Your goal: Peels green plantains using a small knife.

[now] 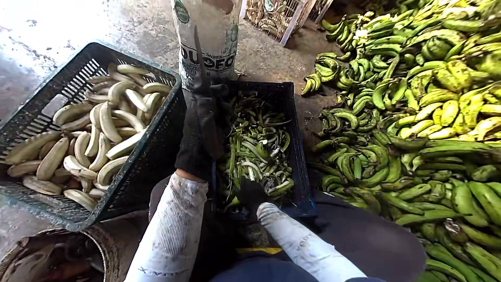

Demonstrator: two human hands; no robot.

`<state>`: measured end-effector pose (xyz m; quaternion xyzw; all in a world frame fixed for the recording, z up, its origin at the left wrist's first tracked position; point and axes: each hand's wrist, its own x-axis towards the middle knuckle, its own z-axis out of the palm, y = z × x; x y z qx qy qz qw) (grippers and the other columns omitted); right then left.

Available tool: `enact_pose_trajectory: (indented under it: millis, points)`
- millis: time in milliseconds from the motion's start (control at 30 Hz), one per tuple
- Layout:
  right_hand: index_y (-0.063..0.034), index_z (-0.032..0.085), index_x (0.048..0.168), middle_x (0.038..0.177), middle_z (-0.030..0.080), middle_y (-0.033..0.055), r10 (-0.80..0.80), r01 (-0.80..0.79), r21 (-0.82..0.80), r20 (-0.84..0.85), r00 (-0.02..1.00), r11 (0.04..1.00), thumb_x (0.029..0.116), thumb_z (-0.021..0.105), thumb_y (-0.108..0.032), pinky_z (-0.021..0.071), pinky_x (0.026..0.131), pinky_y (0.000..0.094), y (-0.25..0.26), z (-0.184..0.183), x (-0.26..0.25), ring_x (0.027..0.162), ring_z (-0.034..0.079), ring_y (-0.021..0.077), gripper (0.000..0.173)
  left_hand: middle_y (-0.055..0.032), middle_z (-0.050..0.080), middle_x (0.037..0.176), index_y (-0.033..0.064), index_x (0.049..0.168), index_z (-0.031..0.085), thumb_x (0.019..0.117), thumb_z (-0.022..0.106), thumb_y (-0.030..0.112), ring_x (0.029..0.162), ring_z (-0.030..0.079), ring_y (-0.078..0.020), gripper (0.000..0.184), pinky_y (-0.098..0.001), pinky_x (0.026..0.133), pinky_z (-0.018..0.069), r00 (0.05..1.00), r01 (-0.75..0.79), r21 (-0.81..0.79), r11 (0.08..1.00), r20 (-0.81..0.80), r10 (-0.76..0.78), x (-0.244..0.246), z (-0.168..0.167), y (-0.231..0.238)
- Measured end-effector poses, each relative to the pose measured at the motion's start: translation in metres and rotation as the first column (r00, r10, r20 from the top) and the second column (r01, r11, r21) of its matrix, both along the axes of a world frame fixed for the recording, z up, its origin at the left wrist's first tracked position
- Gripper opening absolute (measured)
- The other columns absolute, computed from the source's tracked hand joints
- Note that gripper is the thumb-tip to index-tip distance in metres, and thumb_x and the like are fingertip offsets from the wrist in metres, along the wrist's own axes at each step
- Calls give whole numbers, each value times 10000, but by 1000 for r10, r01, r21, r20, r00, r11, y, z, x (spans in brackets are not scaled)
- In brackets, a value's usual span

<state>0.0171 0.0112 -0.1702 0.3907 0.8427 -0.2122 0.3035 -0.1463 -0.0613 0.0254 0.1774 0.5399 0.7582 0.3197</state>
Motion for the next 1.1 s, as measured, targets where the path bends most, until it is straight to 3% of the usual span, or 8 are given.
enact_pose_trajectory:
  millis: [167,267,367,467,567,800,933,1100]
  points:
    - [-85,552,1400,1237,665,167,-378,270,-331,-330,865,904,966,620,-520,511,972,548,55,36,21,1123,649,309,618,4,619,803,218,1298,595,1075,319,560,592,570,-97,492,-252,535,511,974,151,-79,985,-159,-162,22,-13,-3]
    - [-15,554,1368,1110,681,140,-697,422,-555,-541,471,717,985,654,-400,562,820,391,95,75,37,927,658,189,553,-2,599,780,184,1257,613,1044,411,602,592,543,-105,511,-255,519,484,939,278,-147,949,-164,-301,44,-25,14]
    - [-49,575,1299,941,679,119,-840,295,-797,-542,38,528,1027,562,-345,570,628,344,126,106,54,743,658,183,402,-9,639,765,69,1268,598,1058,463,416,628,597,-103,427,-273,593,532,891,384,-181,905,-183,-415,74,-31,30]
    - [-73,638,1158,849,664,109,-865,141,-872,-486,-122,470,1025,524,-405,551,553,330,140,133,69,644,629,176,375,-9,634,843,134,1491,475,1066,482,358,656,594,-106,481,-293,611,537,844,444,-218,869,-223,-487,97,-38,36]
    - [-75,638,1142,849,658,96,-846,113,-850,-525,-96,514,1042,487,-385,552,559,305,136,151,78,645,627,157,359,-10,638,868,174,1595,357,1059,499,381,662,587,-100,592,-285,622,533,804,515,-203,833,-224,-551,103,-39,41]
    - [-33,626,1160,837,673,115,-865,49,-865,-501,-27,500,1082,402,-335,558,539,306,130,159,89,621,634,161,385,-4,665,906,101,1540,436,1047,543,367,702,598,-68,570,-260,648,529,733,591,-225,774,-251,-632,107,-37,46]
    - [-79,637,1101,807,684,41,-784,102,-786,-617,-65,610,1065,413,-282,551,521,270,126,168,89,617,634,110,305,-68,687,1046,67,1501,479,1073,501,297,790,624,-86,485,-293,742,550,798,511,-196,837,-253,-547,120,-35,53]
    - [-75,439,1477,1180,675,72,-582,423,-519,-813,25,743,970,641,-407,603,795,316,121,187,76,941,689,112,639,-62,606,889,22,1393,506,1089,455,285,682,578,-112,405,-297,645,530,896,441,-56,896,-30,-443,127,-32,64]
